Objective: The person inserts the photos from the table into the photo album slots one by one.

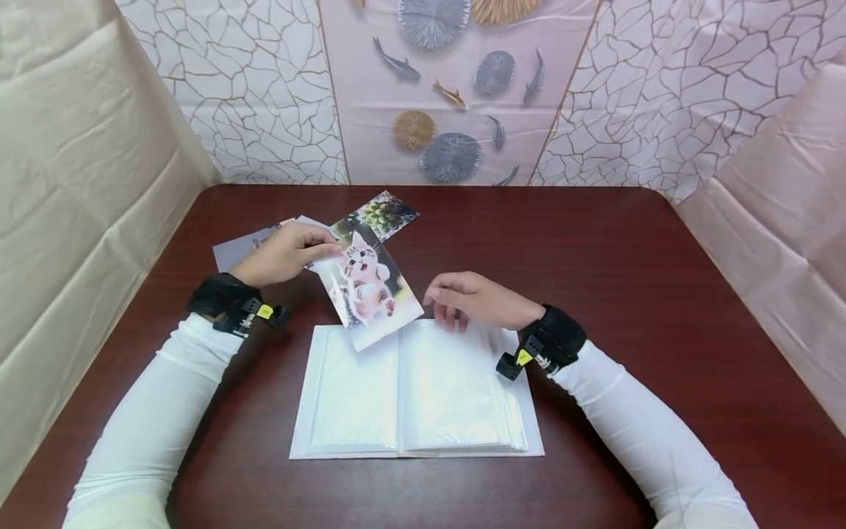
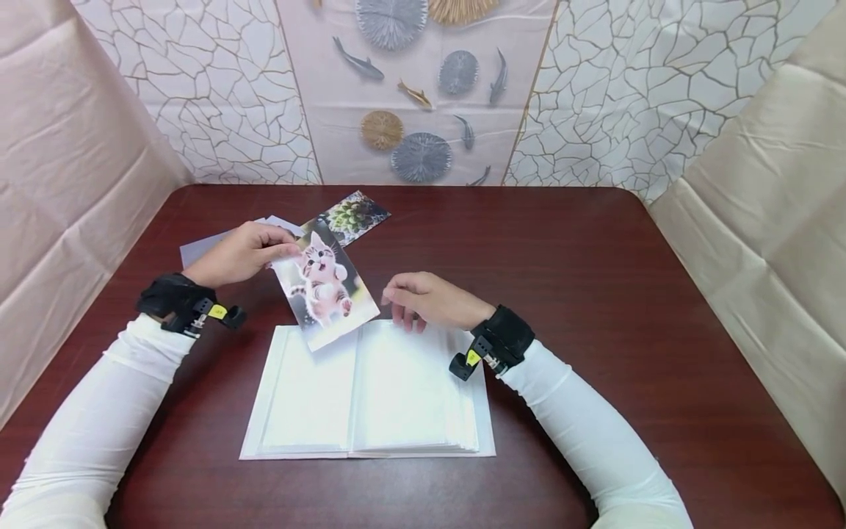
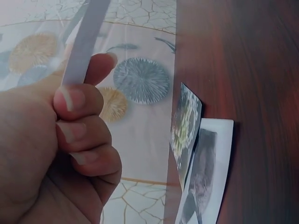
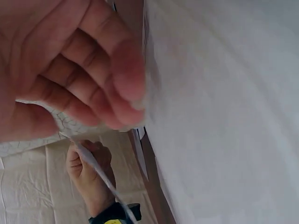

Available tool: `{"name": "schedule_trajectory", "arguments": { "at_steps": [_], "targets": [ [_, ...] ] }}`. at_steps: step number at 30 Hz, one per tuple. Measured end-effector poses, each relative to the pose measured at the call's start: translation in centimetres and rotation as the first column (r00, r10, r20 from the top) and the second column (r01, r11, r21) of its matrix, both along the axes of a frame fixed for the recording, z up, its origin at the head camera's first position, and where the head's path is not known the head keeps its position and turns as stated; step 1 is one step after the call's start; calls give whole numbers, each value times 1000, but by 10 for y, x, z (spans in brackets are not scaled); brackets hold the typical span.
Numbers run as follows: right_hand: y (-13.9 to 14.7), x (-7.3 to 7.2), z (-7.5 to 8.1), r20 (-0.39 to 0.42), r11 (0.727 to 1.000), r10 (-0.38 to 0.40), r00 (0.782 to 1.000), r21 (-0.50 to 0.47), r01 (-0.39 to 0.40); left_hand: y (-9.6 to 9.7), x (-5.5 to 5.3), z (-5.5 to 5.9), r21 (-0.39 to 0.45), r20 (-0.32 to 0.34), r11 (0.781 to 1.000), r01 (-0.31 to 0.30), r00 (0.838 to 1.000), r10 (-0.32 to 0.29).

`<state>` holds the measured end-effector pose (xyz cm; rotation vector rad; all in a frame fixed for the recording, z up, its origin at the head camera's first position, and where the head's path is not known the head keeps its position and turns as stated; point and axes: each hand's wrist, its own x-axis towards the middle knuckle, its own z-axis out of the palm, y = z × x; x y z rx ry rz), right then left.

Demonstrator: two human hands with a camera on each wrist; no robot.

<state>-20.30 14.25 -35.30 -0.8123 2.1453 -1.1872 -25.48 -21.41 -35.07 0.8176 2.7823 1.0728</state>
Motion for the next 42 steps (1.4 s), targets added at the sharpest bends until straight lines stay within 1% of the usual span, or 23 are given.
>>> {"name": "schedule_trajectory", "arguments": {
  "at_steps": [3, 7, 13, 18, 24, 26, 28, 31, 32, 35, 37, 39, 42],
  "targets": [
    [-5, -1, 2, -10, 999, -23, 1000, -50, 23, 3, 0, 1, 20, 9, 999, 41, 999, -41],
    [-14, -4, 5, -52, 998, -37, 998, -54, 34, 7, 2, 2, 41, 31, 996, 79, 996, -80],
    [-34, -9, 7, -68, 998, -32, 997, -58, 28, 13, 11, 5, 34, 58, 996, 85, 994, -87],
    [-49, -13, 9, -77, 997, -27, 997, -72, 21, 16, 15, 7, 38, 69, 996, 85, 994, -87],
    [-59, -18, 17, -43, 996, -13, 999, -87, 10, 15, 15, 11, 41, 71, 995, 87, 993, -89],
    [-61, -21, 19, -36, 997, -4, 999, -75, 2, 14, 14, 11, 43, 70, 995, 88, 993, -91],
    [-63, -24, 21, -49, 998, 16, 999, -53, -19, 14, 12, 11, 49, 76, 995, 89, 993, -92],
    [-66, -27, 23, -68, 998, 56, 996, -23, -57, 15, 10, 10, 51, 76, 997, 62, 995, -66],
    [-67, -28, 23, -73, 998, 64, 995, -19, -66, 15, 9, 10, 50, 74, 998, 44, 996, -47],
    [-68, -28, 22, -76, 998, 64, 995, -15, -65, 13, 9, 9, 63, 65, 998, -26, 998, 22],
    [-68, -29, 21, -75, 999, 47, 996, -23, -49, 11, 10, 9, 90, 75, 994, -65, 995, 58],
    [-67, -30, 19, -79, 999, 35, 996, -29, -37, 9, 12, 9, 120, 106, 988, -94, 991, 81],
    [-63, -33, 16, -107, 999, 11, 994, -38, -15, 5, 15, 8, 150, 164, 984, -101, 984, 76]
  ]
}}
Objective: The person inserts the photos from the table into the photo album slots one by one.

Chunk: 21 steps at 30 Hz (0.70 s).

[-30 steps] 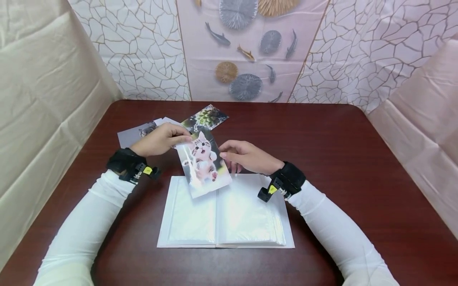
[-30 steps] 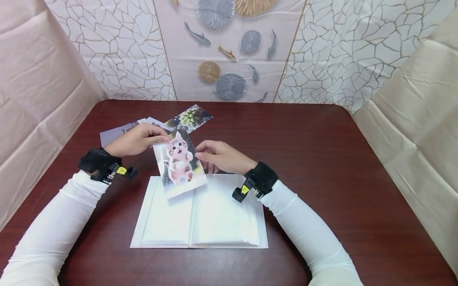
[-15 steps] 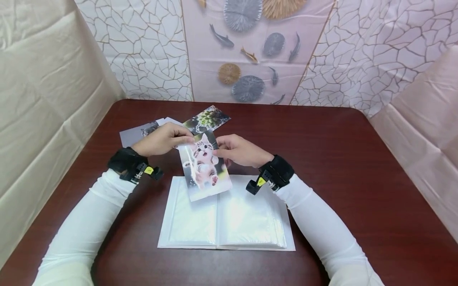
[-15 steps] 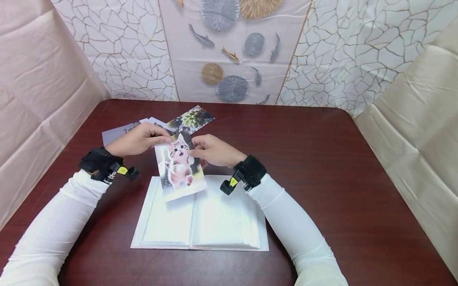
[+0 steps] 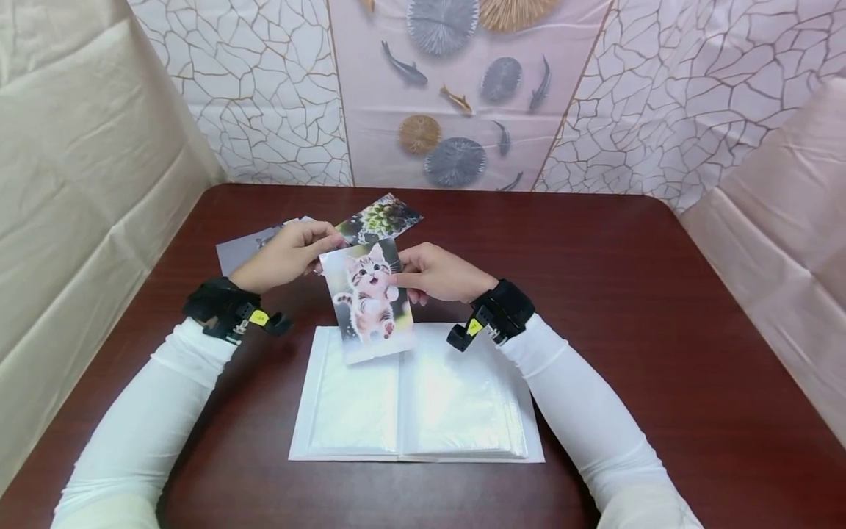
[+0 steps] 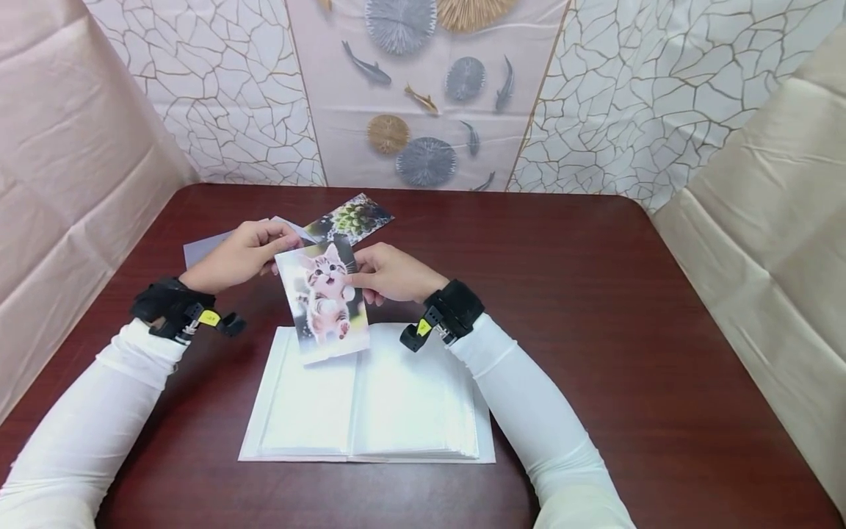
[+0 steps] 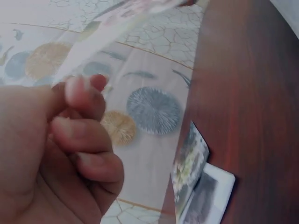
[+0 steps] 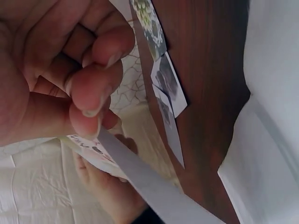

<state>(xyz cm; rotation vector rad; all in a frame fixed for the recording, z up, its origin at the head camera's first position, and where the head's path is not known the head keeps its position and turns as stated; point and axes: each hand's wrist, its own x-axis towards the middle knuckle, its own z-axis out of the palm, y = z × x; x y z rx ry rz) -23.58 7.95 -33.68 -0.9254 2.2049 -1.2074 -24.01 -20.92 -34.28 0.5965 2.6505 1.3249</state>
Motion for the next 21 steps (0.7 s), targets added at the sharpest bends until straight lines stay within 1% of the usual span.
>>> {"name": "schedule_trajectory", "arguments": {
  "at_steps": [1, 3, 6, 9, 11, 13, 15, 18, 21],
  "targets": [
    [1, -1, 0, -9, 1000, -7, 1000, -4, 7, -2, 1, -1, 2, 12, 1000, 6, 1000, -6],
    [3, -4, -1, -22, 1000, -27, 999, -11, 26, -5, 2, -4, 5, 37, 999, 38, 999, -38],
    [6, -6, -3, -20, 997, -61, 998, -37, 60, -8, 4, -10, 0, 59, 996, 88, 994, -88],
    [8, -10, -5, -6, 993, -102, 995, -58, 102, -7, 8, -17, -44, 96, 987, 155, 984, -150],
    [10, -13, -5, 0, 989, -131, 991, -67, 131, -5, 13, -22, -97, 120, 973, 209, 973, -197],
    [13, -17, -6, 13, 984, -167, 986, -66, 168, -1, 17, -25, -152, 139, 950, 272, 958, -252],
    [16, -21, -7, 29, 979, -195, 980, -61, 197, 3, 20, -27, -196, 155, 929, 314, 945, -287],
    [20, -26, -9, 61, 975, -213, 975, -55, 217, 10, 24, -29, -230, 188, 910, 345, 933, -306],
    [22, -28, -12, 80, 973, -219, 973, -54, 223, 15, 28, -30, -250, 212, 905, 345, 931, -297]
  ]
}}
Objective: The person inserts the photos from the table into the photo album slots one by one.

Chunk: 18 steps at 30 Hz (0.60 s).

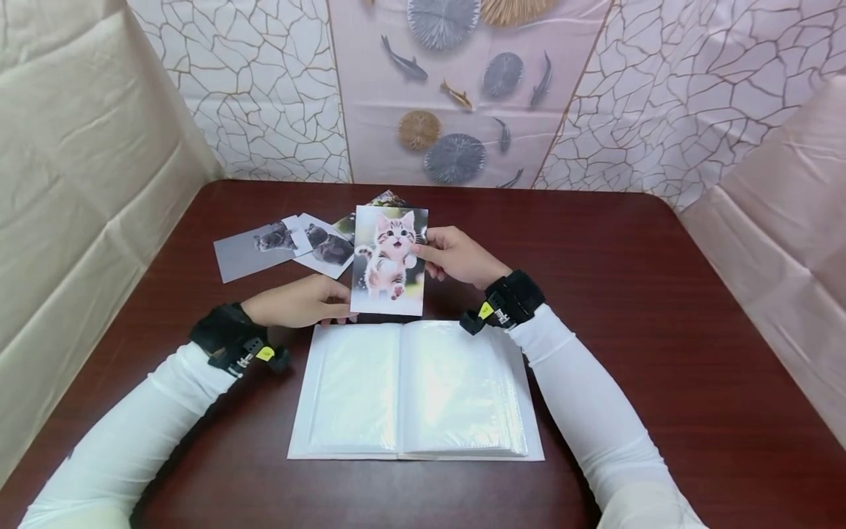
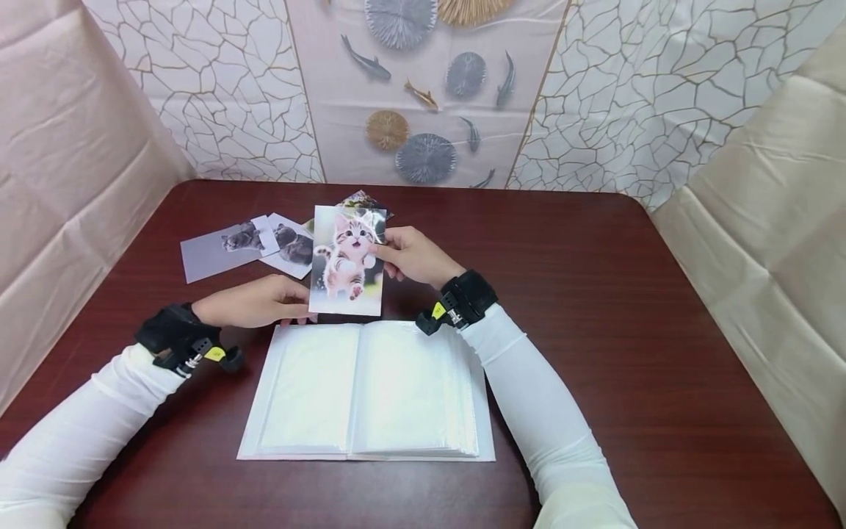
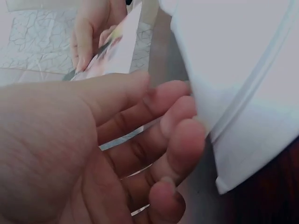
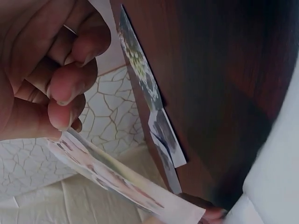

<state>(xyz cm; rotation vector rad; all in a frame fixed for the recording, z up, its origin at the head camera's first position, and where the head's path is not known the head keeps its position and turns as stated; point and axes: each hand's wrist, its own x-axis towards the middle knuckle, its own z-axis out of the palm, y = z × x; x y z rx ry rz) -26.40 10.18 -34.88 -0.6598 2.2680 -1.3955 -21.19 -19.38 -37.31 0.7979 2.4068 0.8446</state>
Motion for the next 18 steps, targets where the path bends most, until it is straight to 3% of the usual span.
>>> {"name": "schedule_trajectory", "arguments": {
  "at_steps": [9, 18],
  "targets": [
    [2, -2, -3, 12, 1000, 3, 1000, -22, -3, 3, 4, 1, -42, -37, 999, 0, 999, -1],
    [3, -1, -1, 19, 1000, -1, 1000, -26, 1, 2, 4, 3, -3, -33, 998, 57, 998, -57]
  ]
}}
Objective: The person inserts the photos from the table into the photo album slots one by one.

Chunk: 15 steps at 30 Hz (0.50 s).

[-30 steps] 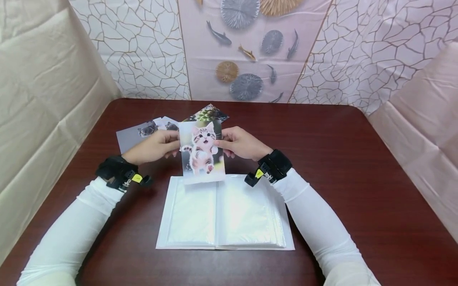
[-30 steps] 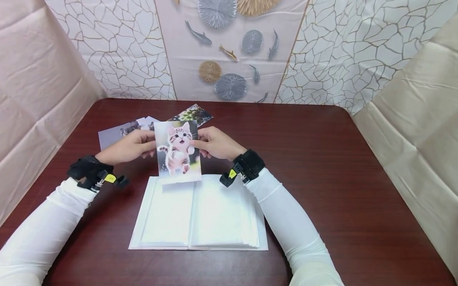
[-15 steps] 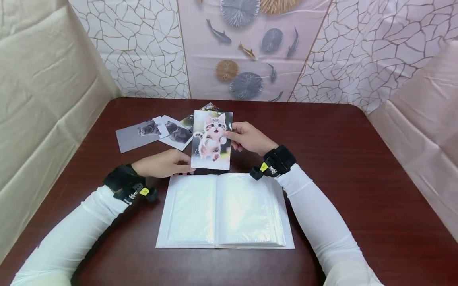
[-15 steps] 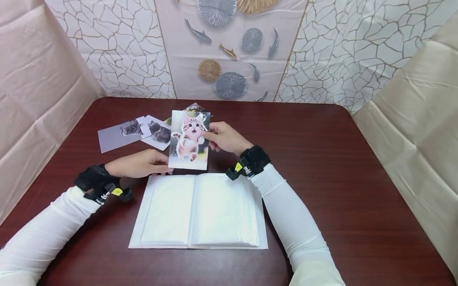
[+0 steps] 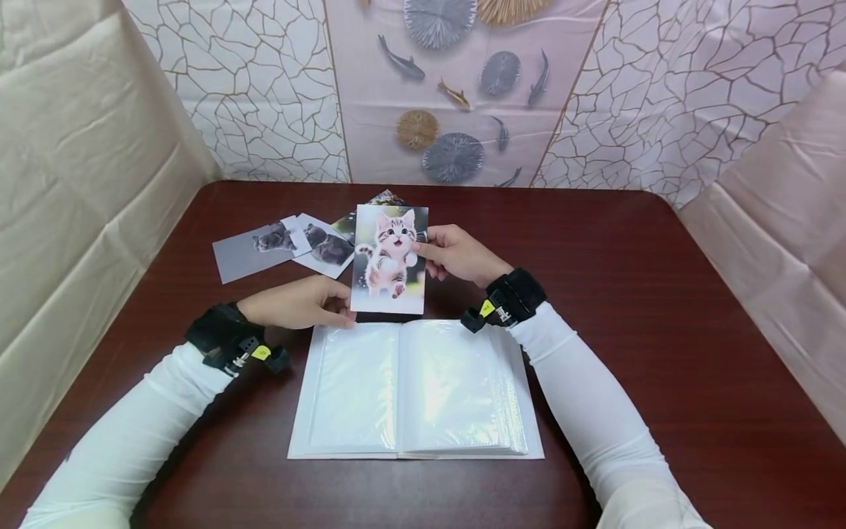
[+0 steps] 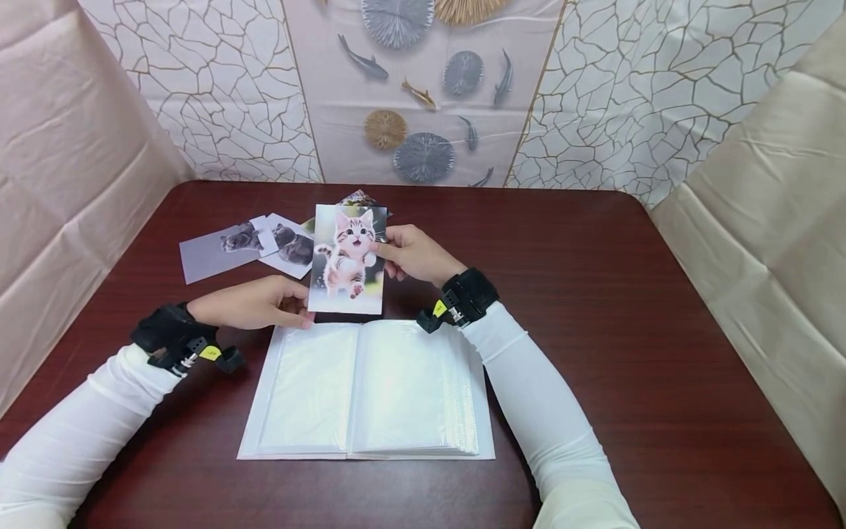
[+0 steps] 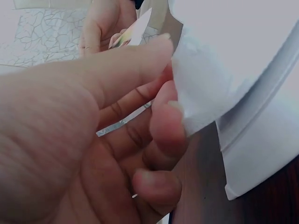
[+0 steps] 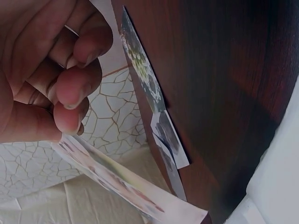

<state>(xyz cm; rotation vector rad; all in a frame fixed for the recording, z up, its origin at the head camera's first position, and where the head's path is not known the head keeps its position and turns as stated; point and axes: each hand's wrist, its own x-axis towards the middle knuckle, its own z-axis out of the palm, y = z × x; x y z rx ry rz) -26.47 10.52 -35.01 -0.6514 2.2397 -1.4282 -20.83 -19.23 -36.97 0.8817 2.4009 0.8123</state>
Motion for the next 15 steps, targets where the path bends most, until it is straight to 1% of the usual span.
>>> {"name": "schedule_trajectory", "arguments": {
  "at_steps": [6, 11, 15],
  "targets": [
    [0, 0, 0, -2, 1000, 24, 1000, 13, -24, 1, 0, -2, -17, 34, 1000, 8, 999, -7],
    [-1, 0, 0, -2, 999, 35, 999, 11, -35, 0, -1, -5, -5, 55, 1000, 7, 998, -7],
    [-2, 0, 0, 3, 999, 34, 999, 16, -34, 0, 0, -6, 2, 75, 1000, -6, 997, 6]
  ]
}}
